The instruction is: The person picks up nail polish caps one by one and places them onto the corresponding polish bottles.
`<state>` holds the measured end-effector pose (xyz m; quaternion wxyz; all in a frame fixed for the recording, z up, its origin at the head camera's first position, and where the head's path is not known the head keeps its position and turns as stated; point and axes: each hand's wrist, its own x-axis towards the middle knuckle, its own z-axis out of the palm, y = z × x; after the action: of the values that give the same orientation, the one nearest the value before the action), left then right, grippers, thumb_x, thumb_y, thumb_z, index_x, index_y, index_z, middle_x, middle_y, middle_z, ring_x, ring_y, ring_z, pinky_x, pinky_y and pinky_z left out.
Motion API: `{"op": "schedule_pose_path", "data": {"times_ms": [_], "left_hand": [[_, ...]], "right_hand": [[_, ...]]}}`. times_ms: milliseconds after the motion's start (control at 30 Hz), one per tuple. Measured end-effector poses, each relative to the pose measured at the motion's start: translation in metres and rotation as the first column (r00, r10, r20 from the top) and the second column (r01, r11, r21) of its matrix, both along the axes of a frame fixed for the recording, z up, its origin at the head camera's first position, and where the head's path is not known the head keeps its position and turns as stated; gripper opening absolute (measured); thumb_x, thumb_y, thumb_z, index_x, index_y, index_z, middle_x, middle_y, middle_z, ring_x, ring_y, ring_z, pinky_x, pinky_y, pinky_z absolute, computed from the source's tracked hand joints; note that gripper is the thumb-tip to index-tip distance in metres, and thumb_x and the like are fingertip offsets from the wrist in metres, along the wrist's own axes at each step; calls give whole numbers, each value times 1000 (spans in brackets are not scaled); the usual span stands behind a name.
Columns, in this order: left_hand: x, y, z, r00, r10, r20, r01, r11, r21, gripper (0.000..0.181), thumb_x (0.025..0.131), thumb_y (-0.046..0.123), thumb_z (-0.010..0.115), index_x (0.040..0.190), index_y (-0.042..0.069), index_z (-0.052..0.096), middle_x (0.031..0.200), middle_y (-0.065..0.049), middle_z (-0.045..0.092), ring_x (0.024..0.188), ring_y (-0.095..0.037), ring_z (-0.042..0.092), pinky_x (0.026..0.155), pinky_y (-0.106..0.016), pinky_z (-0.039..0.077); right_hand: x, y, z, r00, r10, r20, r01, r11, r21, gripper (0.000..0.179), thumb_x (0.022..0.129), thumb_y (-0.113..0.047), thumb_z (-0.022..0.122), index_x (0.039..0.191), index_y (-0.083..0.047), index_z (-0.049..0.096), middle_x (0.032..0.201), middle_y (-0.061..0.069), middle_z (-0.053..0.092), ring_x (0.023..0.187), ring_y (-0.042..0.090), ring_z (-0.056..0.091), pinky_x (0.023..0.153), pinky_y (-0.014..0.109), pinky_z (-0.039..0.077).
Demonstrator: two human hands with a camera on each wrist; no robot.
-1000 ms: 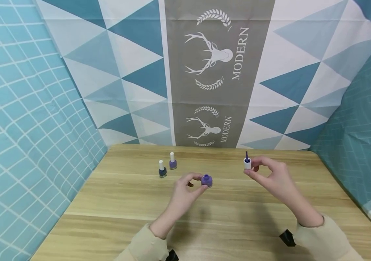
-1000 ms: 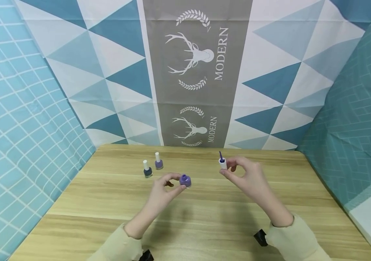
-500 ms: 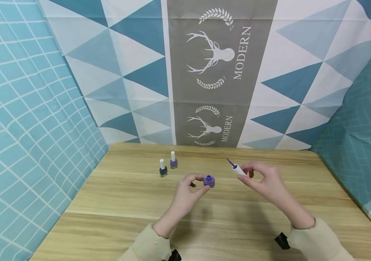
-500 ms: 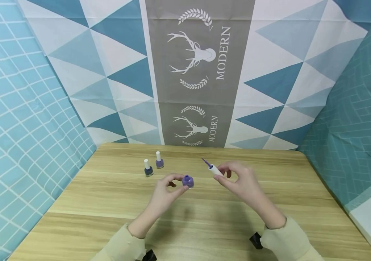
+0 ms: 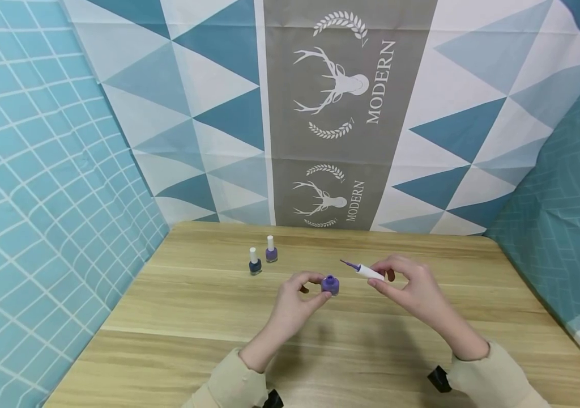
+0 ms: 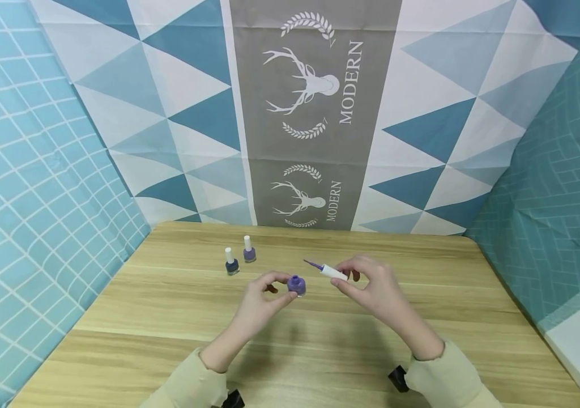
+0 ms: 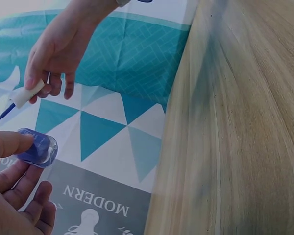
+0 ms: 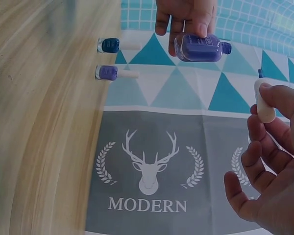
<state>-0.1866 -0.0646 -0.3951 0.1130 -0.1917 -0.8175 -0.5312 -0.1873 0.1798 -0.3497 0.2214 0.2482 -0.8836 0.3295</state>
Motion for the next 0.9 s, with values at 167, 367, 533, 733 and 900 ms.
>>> {"op": "schedule_pose_path", "data": {"times_ms": [167, 367, 533, 733, 900], "left_hand": [[1, -1, 2, 1000, -4, 16, 4, 1000, -9, 25, 80, 19, 75, 102, 11, 68, 102, 0, 67, 96, -17, 58, 80, -37, 48], [1, -1, 5, 1000, -12, 26, 12, 1000, -17, 25, 80, 19, 75, 102, 11, 68, 101, -1, 67, 96, -17, 58, 82, -40, 48], [1, -2, 5, 1000, -8, 7, 8, 999, -33, 24, 79, 17, 76, 101, 12, 69, 99, 1, 66, 93, -15, 57, 80, -35, 48], [1, -2, 6, 1000, -18, -2, 17, 999, -27, 24, 78, 16, 76, 101, 12, 69, 97, 3, 66, 92, -13, 55, 79, -38, 48], [1, -2, 6, 1000, -23, -11, 23, 1000, -21, 25, 77, 15, 77, 101, 13, 70, 96, 4, 66, 92, -13, 55, 79, -42, 48]], "right_hand": [[0, 0, 1, 999, 12, -35, -12, 1000, 5, 21, 73, -15, 81, 91, -20, 71, 80, -14, 59, 68, 11, 49, 55, 21, 37], [0, 0, 4, 997, 48, -62, -48, 999, 5, 23, 72, -12, 81, 91, -21, 70, 83, -14, 60, 69, 8, 48, 56, 21, 38], [1, 1, 5, 993, 83, -89, -82, 997, 7, 26, 71, -11, 81, 92, -21, 70, 85, -14, 59, 71, 4, 45, 57, 20, 39], [1, 2, 9, 985, 120, -124, -118, 993, 24, 30, 70, -8, 82, 94, -20, 70, 86, -13, 59, 73, 2, 46, 59, 19, 41], [1, 1, 12, 985, 131, -116, -130, 991, 21, 32, 69, -7, 82, 95, -21, 70, 88, -15, 58, 74, 2, 46, 60, 19, 41]]}}
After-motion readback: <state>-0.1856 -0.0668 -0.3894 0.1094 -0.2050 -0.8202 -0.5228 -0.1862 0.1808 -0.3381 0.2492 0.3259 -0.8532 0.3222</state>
